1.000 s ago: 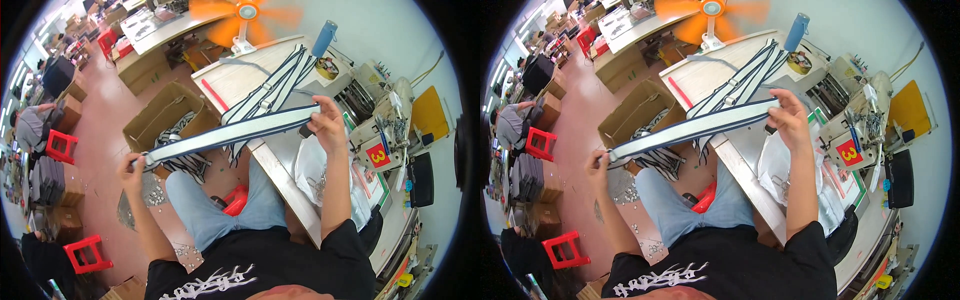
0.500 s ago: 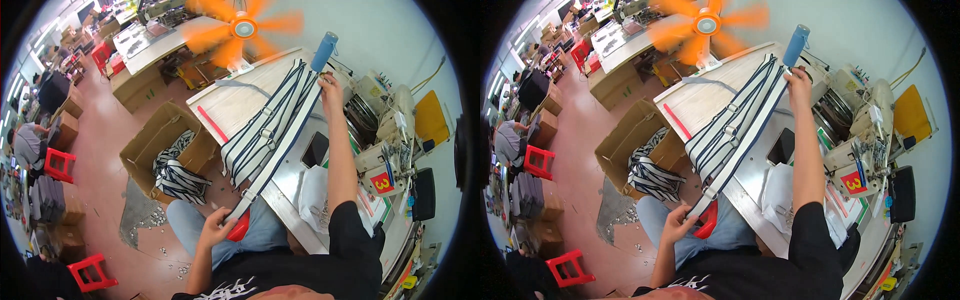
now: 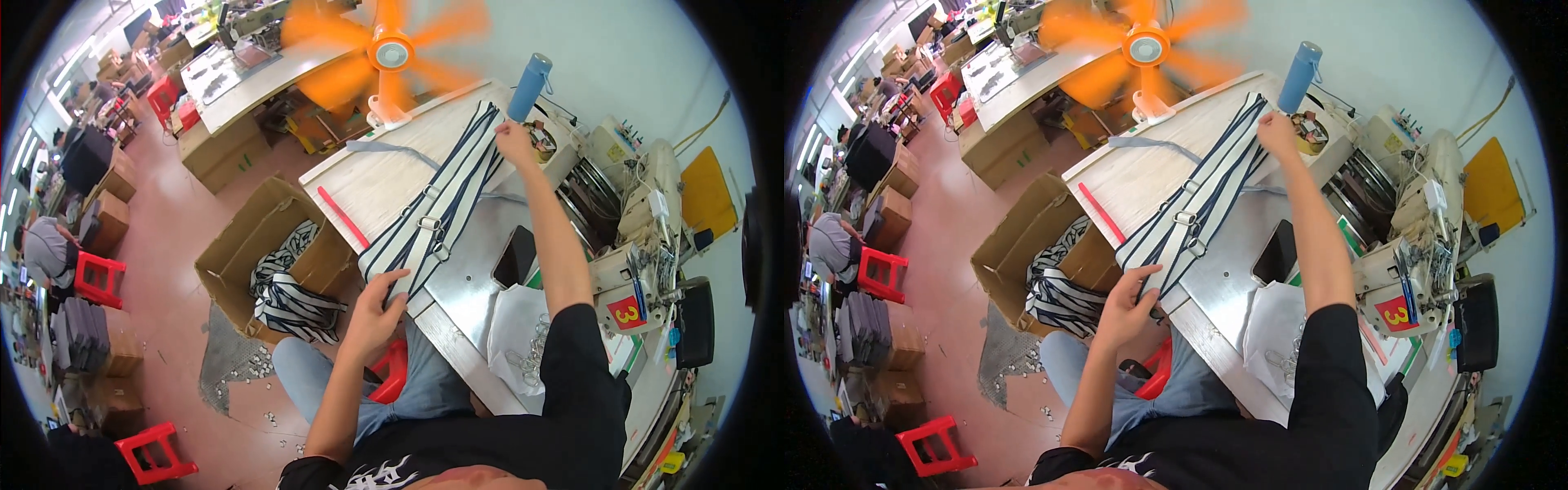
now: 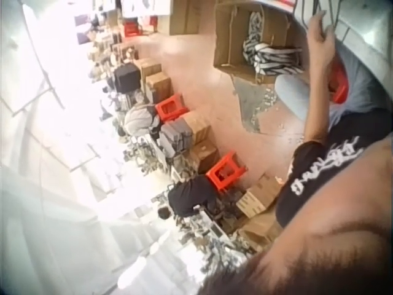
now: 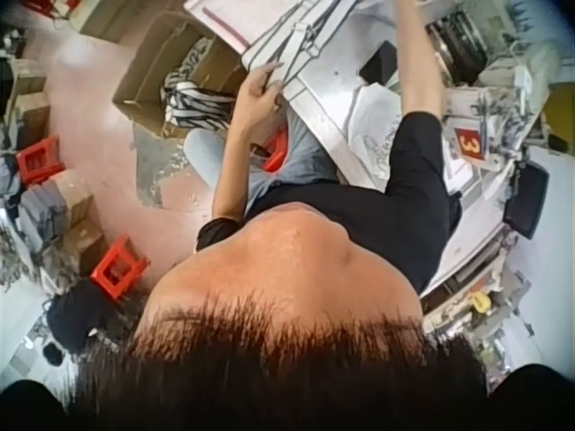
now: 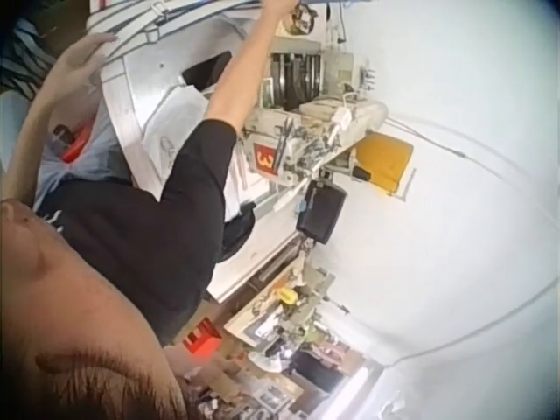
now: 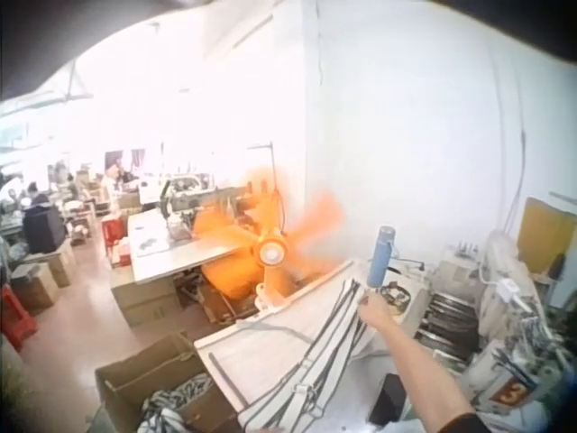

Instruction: Assembling metal hardware components onto fabric straps at a workbench.

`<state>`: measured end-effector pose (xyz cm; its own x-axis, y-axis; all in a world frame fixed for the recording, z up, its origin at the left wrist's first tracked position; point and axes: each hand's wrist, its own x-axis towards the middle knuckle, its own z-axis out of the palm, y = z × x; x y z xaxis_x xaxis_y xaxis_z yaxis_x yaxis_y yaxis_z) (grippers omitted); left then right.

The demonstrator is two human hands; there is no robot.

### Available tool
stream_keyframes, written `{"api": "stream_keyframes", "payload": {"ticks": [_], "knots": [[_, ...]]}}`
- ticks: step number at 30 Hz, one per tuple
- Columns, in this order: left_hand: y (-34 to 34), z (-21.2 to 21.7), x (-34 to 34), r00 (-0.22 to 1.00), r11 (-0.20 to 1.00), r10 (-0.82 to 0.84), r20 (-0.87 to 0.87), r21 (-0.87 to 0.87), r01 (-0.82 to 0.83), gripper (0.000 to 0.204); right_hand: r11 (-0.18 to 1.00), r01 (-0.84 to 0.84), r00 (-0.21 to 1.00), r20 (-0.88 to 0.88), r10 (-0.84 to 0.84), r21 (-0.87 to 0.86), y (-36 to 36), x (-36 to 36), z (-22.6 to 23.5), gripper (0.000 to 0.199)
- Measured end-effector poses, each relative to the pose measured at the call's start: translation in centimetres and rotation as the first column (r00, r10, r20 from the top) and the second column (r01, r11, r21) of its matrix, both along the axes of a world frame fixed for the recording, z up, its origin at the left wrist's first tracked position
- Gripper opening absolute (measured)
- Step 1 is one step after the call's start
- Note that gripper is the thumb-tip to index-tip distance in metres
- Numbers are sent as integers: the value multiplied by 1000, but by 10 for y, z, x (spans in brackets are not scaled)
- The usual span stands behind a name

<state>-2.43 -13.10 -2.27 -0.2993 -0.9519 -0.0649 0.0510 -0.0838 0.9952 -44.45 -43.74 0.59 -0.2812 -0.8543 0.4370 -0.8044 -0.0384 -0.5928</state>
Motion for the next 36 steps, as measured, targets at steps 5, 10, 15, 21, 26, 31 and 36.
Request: {"api": "stream_keyframes", "payload": {"ticks": [5, 10, 15, 21, 26, 31, 36], "knots": [[17, 1, 33, 957, 935, 114, 268, -355, -12, 33, 977, -195, 972, 151, 180, 92, 107, 61, 6, 14], [42, -156, 125, 948, 985, 169, 271, -16, -171, 23, 648, -709, 674, 537, 507, 277, 219, 126, 56, 14], [-1, -218, 185, 963, 907, 214, 166, 333, -259, 34, 451, -778, 629, 547, 553, 438, 349, 147, 81, 25], [-42, -275, 255, 710, 730, 428, 560, 250, -637, 47, 525, -775, 580, 728, 367, 352, 441, 156, 95, 26], [-59, -299, 272, 791, 765, 305, 531, 358, -535, 63, 815, -484, 726, 667, 170, 319, 480, 158, 58, 18], [-70, -316, 254, 823, 891, 244, 513, 216, -399, 58, 837, -411, 791, 598, 130, 361, 495, 184, -9, 13], [-75, -316, 257, 757, 839, 329, 565, 193, -509, 53, 840, -407, 789, 601, 125, 360, 492, 196, 2, 11]]}}
